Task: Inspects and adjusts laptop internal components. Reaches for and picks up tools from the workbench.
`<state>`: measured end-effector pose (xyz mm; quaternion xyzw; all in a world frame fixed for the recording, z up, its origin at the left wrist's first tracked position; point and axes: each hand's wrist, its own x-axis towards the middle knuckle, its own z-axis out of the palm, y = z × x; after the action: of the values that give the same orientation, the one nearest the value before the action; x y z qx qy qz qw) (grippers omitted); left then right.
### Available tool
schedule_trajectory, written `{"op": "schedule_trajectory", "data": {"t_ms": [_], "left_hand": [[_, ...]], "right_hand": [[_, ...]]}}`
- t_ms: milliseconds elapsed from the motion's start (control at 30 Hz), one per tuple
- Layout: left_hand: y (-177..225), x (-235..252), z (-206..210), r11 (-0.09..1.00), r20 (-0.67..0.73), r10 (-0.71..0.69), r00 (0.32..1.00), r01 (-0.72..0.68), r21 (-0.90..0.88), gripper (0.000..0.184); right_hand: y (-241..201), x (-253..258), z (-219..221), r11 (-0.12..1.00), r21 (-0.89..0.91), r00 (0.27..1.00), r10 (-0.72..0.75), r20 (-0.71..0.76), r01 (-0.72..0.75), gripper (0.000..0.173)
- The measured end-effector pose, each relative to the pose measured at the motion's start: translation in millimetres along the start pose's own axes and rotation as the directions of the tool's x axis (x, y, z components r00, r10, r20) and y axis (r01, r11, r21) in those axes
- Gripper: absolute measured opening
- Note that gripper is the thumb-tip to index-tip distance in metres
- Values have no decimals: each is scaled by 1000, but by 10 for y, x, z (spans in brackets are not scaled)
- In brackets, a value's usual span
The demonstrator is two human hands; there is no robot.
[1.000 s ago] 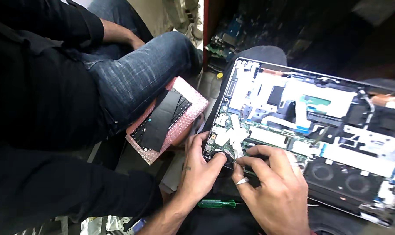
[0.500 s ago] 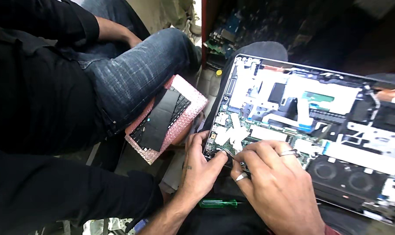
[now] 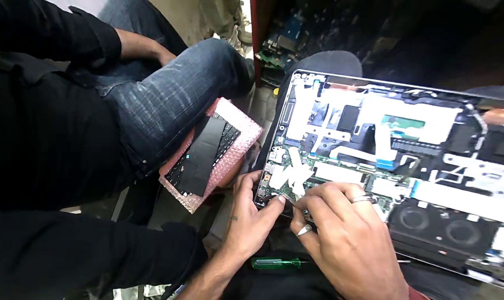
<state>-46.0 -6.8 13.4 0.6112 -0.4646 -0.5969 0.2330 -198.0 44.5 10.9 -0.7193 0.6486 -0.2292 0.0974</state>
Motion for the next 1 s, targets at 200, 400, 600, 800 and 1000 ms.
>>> {"op": "schedule_trajectory", "data": {"t_ms": [200,400,600,800,1000], "left_hand": [[30,-5,-25,1000,7,-17,1000,17,17,52],[-26,-15,15,1000,-23,22,999,-22,18,51],[-35,-10,21,1000,-19,13,1000,-13,-5,50],[-47,5,27,1000,-19,9,1000,-9,-30,49],[-8,16,10,1000,-4,0,1000,0,-22,50]], "right_hand": [[9,5,-11,1000,22,1000,-6,-2,6,17],[16,2,-5,1000,15,1000,-10,5,10,17],[6,-9,39,1000,7,1000,-7,-11,7,17],[-16,0,79,1000,-5,999,13,-31,-14,16],[-4,16,28,1000,-2,1000,15,-21,-15,19]]}}
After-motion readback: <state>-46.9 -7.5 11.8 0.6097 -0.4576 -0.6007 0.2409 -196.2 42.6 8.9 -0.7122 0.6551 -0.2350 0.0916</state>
